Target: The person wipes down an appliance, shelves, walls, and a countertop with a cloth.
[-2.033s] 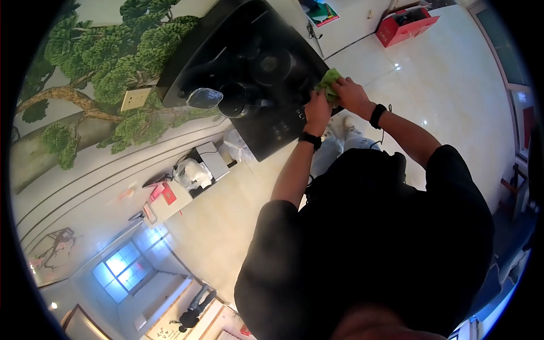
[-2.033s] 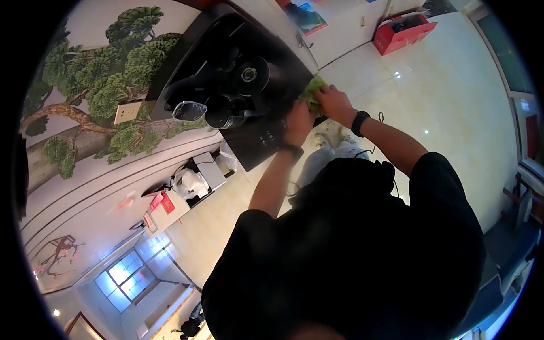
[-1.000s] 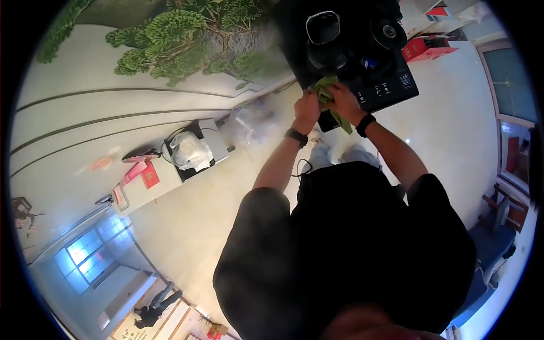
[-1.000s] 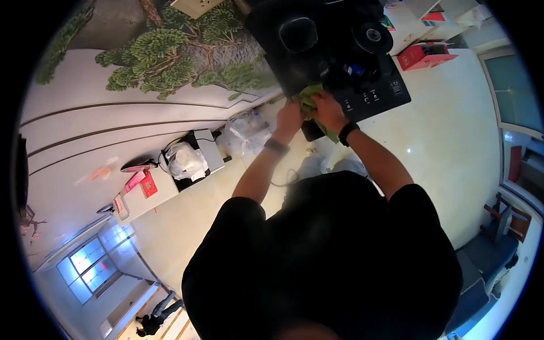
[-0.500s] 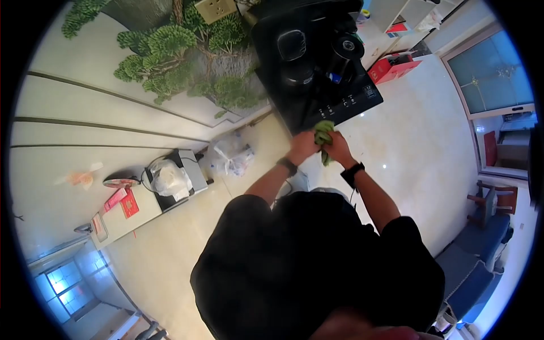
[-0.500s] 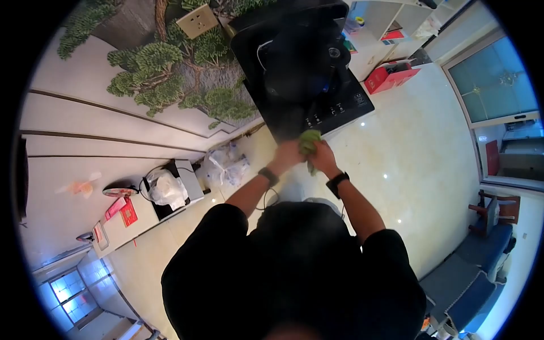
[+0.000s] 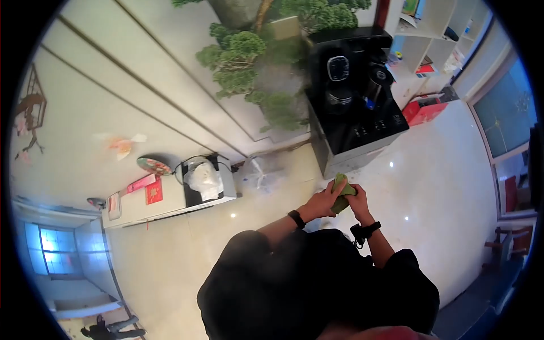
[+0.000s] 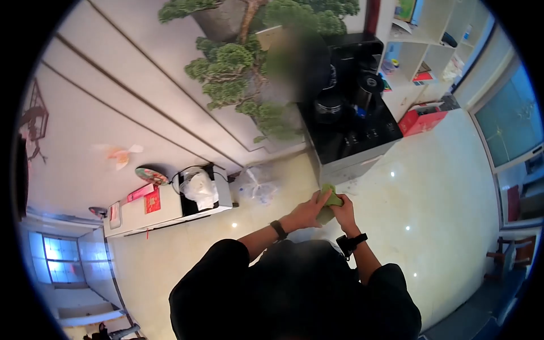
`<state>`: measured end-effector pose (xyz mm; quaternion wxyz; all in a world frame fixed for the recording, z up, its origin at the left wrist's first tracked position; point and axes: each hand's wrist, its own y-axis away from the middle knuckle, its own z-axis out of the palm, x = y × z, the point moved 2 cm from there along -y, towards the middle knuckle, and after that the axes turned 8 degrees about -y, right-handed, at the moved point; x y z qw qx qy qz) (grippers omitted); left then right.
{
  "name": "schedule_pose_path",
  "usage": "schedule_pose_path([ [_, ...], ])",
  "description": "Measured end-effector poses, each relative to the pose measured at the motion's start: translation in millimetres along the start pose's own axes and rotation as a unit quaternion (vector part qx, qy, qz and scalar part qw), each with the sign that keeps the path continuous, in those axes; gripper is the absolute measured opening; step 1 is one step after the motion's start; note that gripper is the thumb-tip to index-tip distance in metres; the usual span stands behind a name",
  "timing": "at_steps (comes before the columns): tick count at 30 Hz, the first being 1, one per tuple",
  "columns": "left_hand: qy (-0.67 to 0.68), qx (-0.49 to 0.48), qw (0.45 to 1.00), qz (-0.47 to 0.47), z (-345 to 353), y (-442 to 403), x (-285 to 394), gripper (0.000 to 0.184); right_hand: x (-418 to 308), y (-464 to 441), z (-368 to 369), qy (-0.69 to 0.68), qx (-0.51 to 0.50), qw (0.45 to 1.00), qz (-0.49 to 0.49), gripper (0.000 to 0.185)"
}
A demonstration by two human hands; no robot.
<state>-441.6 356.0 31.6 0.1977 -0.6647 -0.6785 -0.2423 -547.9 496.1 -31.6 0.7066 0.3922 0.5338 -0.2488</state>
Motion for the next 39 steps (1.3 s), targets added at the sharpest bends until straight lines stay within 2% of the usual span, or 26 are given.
schedule_pose_path([
  [1, -0.025, 0.026, 0.999, -0.005, -6.3, 11.6, -0.9, 0.112, -2.0, 4.7, 9.6, 0.016, -0.018, 1.000, -0.015, 0.032],
  [4, -0.072, 0.050, 0.996, -0.014, -24.1, 27.0, -19.3, 0.098, -24.7, 15.5, 41.0, -0.003, -0.043, 0.999, -0.005, 0.031],
  [7, -0.060, 0.020, 0.998, -0.018, -66.4, 40.3, -34.4, 0.085, -43.9, 11.9, 70.0, 0.046, -0.058, 0.997, -0.035, 0.035],
  [14, -0.081, 0.139, 0.987, 0.019, -167.6, 64.1, -114.8, 0.080, -114.2, -20.2, 189.5, 0.194, -0.132, 0.951, -0.203, 0.061],
  [15, -0.085, 0.160, 0.983, 0.029, -185.9, 67.6, -127.0, 0.079, -127.9, -23.9, 211.9, 0.227, -0.153, 0.936, -0.222, 0.072],
  [19, -0.090, 0.201, 0.975, 0.029, -263.0, 84.4, -164.8, 0.076, -168.2, -40.0, 297.7, 0.287, -0.134, 0.891, -0.326, 0.082],
  [23, -0.069, 0.296, 0.951, 0.064, -323.8, 94.2, -193.0, 0.076, -212.7, -59.6, 356.4, 0.279, -0.123, 0.878, -0.369, 0.074],
  [26, -0.070, 0.352, 0.931, 0.065, -368.7, 100.5, -203.6, 0.077, -248.3, -78.8, 391.6, 0.296, -0.111, 0.832, -0.456, 0.072],
  [29, -0.093, 0.384, 0.919, 0.006, -412.3, 111.3, -215.4, 0.076, -274.5, -102.4, 434.9, 0.323, -0.098, 0.794, -0.506, 0.071],
  [32, 0.006, 0.474, 0.880, 0.019, -451.9, 126.9, -232.0, 0.075, -296.2, -127.9, 485.5, 0.328, -0.093, 0.755, -0.560, 0.067],
  [36, 0.003, 0.587, 0.807, 0.059, -490.4, 135.8, -264.3, 0.072, -329.7, -146.6, 558.3, 0.302, -0.129, 0.717, -0.615, 0.064],
  [39, 0.014, 0.601, 0.798, 0.042, -515.1, 136.5, -288.7, 0.072, -339.2, -164.8, 592.7, 0.294, -0.137, 0.685, -0.652, 0.066],
])
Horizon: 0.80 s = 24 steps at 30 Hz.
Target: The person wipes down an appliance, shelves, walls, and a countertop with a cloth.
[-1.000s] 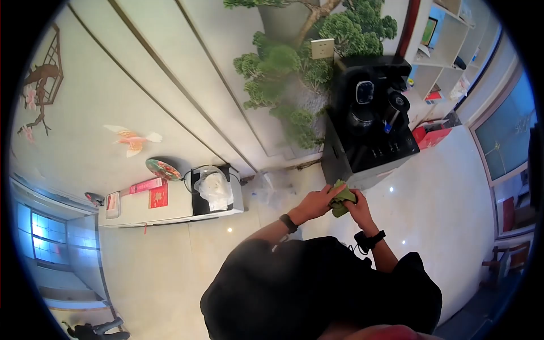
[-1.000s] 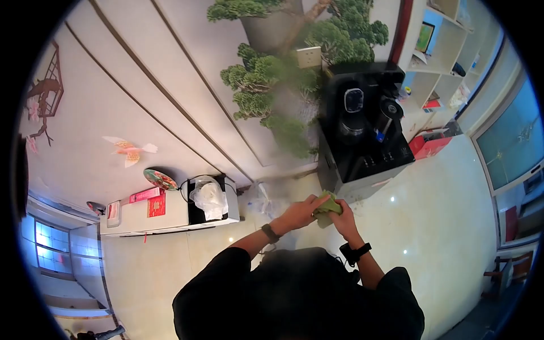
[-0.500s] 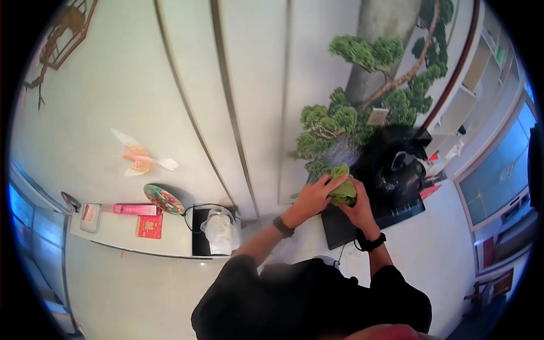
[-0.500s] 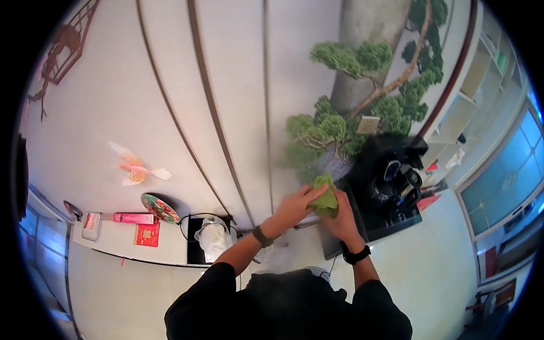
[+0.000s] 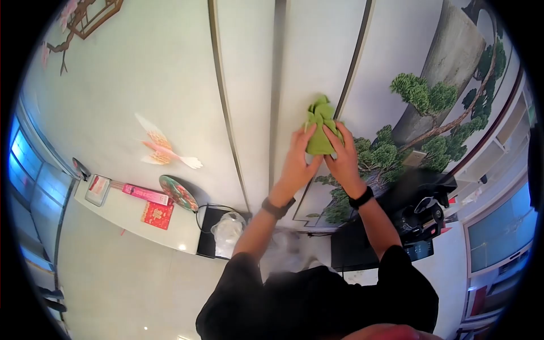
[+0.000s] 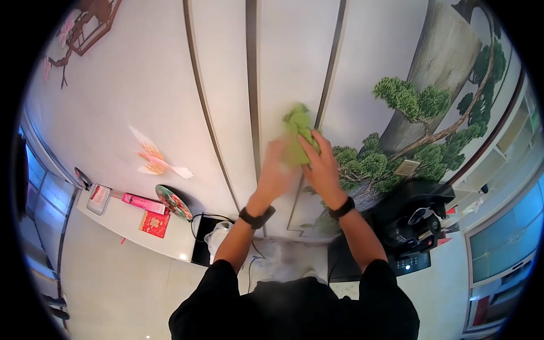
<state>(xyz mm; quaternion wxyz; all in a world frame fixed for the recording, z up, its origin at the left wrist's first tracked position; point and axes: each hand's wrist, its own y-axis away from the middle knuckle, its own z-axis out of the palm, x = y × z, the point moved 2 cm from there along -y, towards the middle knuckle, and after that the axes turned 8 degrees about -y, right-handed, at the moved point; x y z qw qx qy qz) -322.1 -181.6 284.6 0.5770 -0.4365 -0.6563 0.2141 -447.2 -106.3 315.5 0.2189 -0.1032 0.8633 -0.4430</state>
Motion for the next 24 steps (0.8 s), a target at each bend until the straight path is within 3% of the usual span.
schedule_pose_path([
  [4, -0.068, 0.034, 0.996, 0.044, 5.9, -33.1, -14.3, 0.069, 29.6, -26.6, 8.8, 0.032, 0.032, 0.998, -0.043, 0.068],
  [11, -0.056, -0.005, 0.994, 0.094, 69.8, -74.0, -1.2, 0.068, 76.3, -16.9, -32.4, 0.070, 0.135, 0.988, 0.033, 0.066],
  [18, -0.071, -0.095, 0.991, 0.066, 103.0, -29.9, -31.1, 0.063, 112.8, 47.8, -17.5, 0.091, 0.094, 0.985, 0.116, 0.061],
  [24, -0.114, -0.091, 0.989, -0.008, 55.8, 8.8, -71.1, 0.063, 87.9, 49.5, 40.3, 0.034, 0.046, 0.995, 0.076, 0.059],
])
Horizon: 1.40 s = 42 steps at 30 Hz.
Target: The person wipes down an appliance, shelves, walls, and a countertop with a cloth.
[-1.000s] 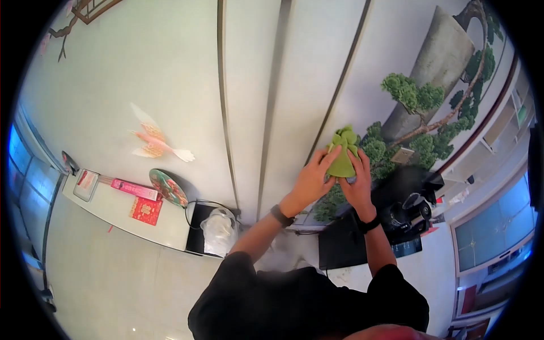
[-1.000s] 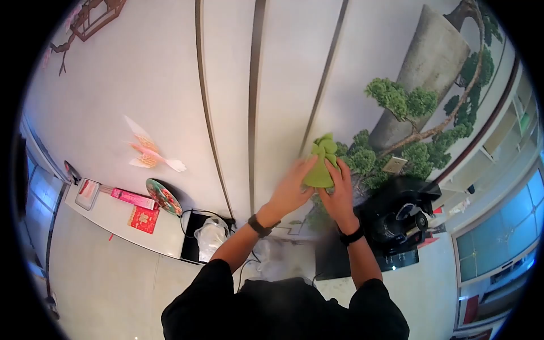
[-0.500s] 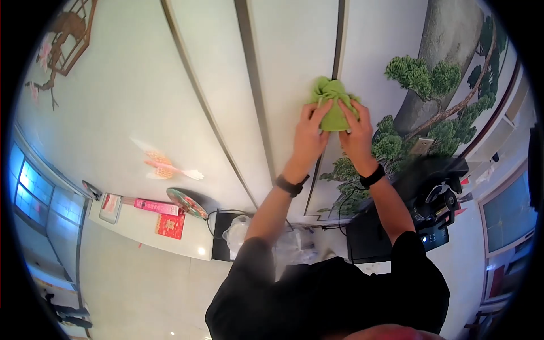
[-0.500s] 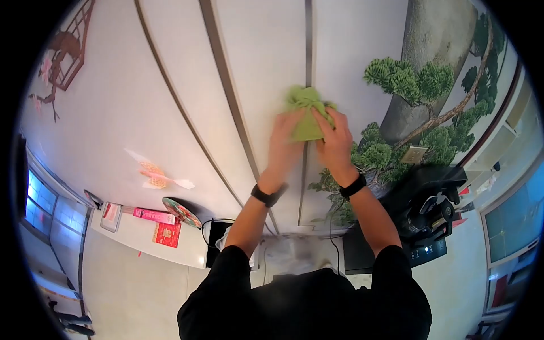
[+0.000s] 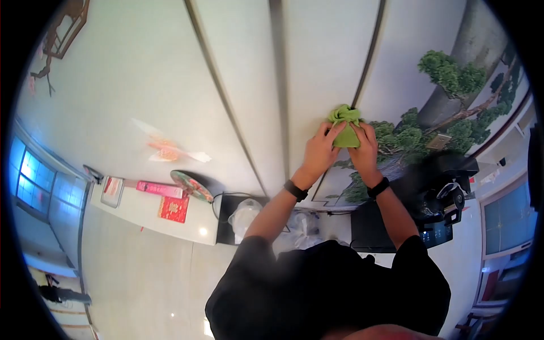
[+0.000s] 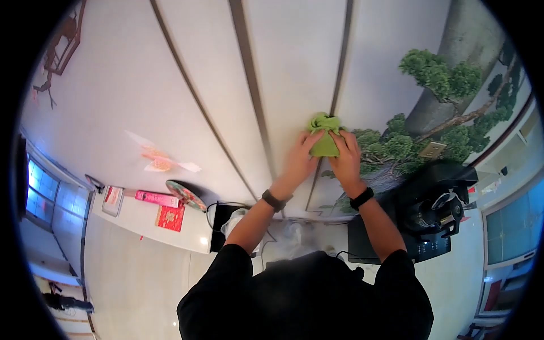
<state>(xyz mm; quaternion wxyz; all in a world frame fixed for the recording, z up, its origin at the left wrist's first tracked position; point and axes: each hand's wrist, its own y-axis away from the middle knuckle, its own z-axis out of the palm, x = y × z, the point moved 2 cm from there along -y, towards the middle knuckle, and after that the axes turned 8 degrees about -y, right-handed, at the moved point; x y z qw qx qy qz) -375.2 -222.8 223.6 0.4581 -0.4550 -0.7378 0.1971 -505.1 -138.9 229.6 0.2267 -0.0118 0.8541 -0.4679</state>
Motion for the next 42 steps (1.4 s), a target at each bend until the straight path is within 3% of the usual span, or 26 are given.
schedule_pose_path([
  [3, -0.058, 0.018, 0.998, -0.007, -46.8, 3.1, -12.2, 0.065, -28.4, -16.5, 26.0, -0.019, -0.039, 0.999, -0.012, 0.061],
  [13, -0.066, 0.160, 0.984, 0.043, -143.8, -48.0, -27.2, 0.064, -109.2, -105.1, 65.2, -0.075, 0.034, 0.994, -0.072, 0.057],
  [19, -0.030, 0.166, 0.986, 0.006, -118.7, -14.0, -51.7, 0.058, -92.4, -68.2, 89.7, -0.081, 0.037, 0.996, -0.032, 0.048],
  [26, -0.045, 0.077, 0.991, -0.099, -83.6, 77.7, -117.1, 0.055, -61.8, 26.2, 150.7, -0.068, -0.086, 0.993, 0.051, 0.045],
  [30, -0.088, 0.098, 0.984, -0.118, -105.0, 85.6, -125.3, 0.054, -79.0, 23.7, 173.8, -0.119, -0.093, 0.987, 0.048, 0.047],
  [33, -0.107, 0.147, 0.980, -0.076, -127.3, 62.9, -116.6, 0.054, -101.8, -7.1, 168.4, -0.117, -0.066, 0.991, 0.016, 0.040],
  [36, -0.094, 0.170, 0.980, -0.039, -136.3, 32.0, -103.1, 0.056, -113.7, -35.5, 145.9, -0.110, -0.032, 0.993, 0.011, 0.045],
  [42, -0.039, 0.161, 0.984, 0.057, -102.0, -10.8, -54.9, 0.057, -78.9, -40.7, 90.2, -0.067, 0.046, 0.997, -0.004, 0.051],
])
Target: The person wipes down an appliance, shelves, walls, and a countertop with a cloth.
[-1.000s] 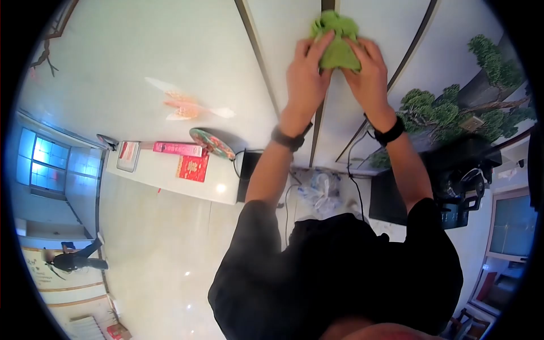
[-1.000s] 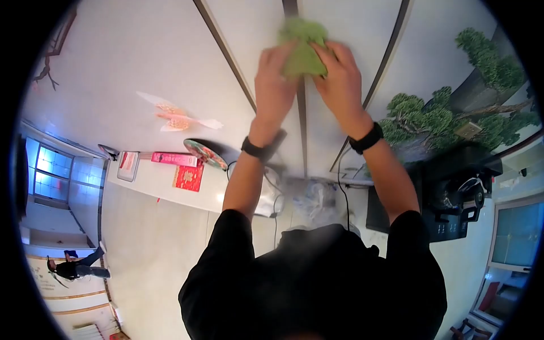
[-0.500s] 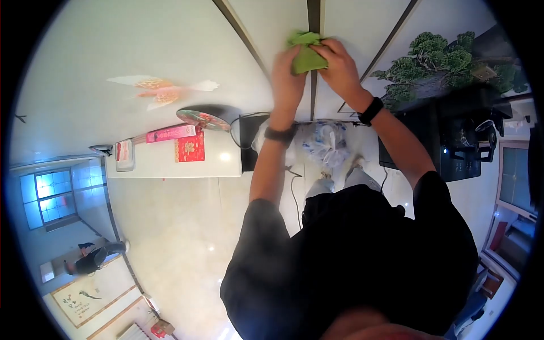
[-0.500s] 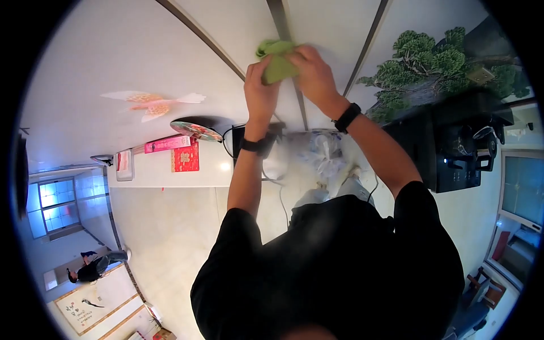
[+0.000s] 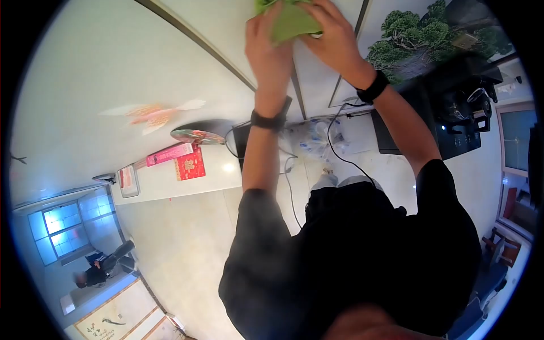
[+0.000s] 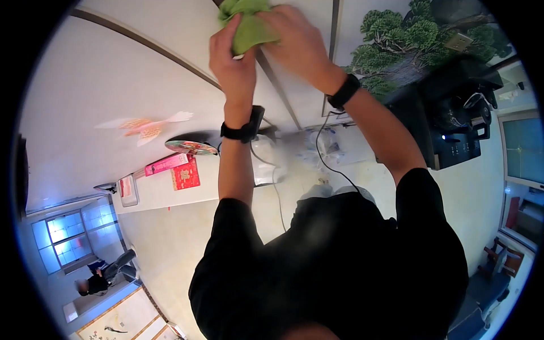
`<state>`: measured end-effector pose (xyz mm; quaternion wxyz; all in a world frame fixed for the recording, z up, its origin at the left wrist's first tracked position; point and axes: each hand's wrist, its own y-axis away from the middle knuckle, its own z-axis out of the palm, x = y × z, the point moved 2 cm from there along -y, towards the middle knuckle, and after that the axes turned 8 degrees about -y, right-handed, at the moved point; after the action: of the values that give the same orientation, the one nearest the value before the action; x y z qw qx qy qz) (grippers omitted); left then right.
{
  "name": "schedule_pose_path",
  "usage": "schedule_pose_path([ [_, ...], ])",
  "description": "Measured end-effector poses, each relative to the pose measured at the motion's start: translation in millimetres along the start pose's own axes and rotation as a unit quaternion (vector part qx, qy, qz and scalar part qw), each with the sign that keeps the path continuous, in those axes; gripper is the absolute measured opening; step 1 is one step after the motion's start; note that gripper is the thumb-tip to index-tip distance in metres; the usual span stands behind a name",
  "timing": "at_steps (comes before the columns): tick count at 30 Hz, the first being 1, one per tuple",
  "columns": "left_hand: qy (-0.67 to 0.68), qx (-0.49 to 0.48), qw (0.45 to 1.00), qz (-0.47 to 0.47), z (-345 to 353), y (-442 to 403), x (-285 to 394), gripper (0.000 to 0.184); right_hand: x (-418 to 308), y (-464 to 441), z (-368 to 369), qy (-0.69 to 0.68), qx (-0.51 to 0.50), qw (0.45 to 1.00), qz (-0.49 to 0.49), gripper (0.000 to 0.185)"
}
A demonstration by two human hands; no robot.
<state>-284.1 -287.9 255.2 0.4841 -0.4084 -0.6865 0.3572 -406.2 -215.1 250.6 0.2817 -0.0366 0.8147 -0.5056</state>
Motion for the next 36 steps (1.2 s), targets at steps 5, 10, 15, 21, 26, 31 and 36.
schedule_pose_path([
  [5, 0.013, -0.084, 0.996, -0.035, 46.5, 13.9, 26.8, 0.054, 36.7, 24.7, -39.4, 0.046, 0.031, 0.998, 0.036, 0.053],
  [10, 0.071, -0.130, 0.987, -0.058, 69.6, 41.2, 27.9, 0.051, 52.6, 54.1, -48.3, 0.056, 0.027, 0.995, 0.073, 0.052],
  [15, 0.032, -0.175, 0.982, -0.058, 48.2, 52.2, 7.7, 0.053, 38.1, 64.0, -24.3, 0.082, -0.010, 0.989, 0.123, 0.050],
  [21, -0.067, -0.166, 0.983, -0.037, -46.5, 7.0, -18.1, 0.057, -29.6, 12.5, 28.2, 0.096, -0.018, 0.995, 0.029, 0.050],
  [26, -0.096, -0.052, 0.994, 0.014, -124.5, -60.2, -40.2, 0.052, -118.2, -67.8, 61.1, 0.030, -0.022, 0.998, -0.047, 0.044],
  [31, -0.084, -0.036, 0.995, 0.027, -179.7, -89.5, -64.3, 0.048, -159.6, -95.7, 105.6, 0.018, -0.013, 0.999, -0.038, 0.046],
  [36, -0.102, -0.062, 0.993, -0.011, -189.6, -70.8, -103.1, 0.043, -147.6, -79.1, 151.2, 0.061, -0.022, 0.998, 0.013, 0.036],
])
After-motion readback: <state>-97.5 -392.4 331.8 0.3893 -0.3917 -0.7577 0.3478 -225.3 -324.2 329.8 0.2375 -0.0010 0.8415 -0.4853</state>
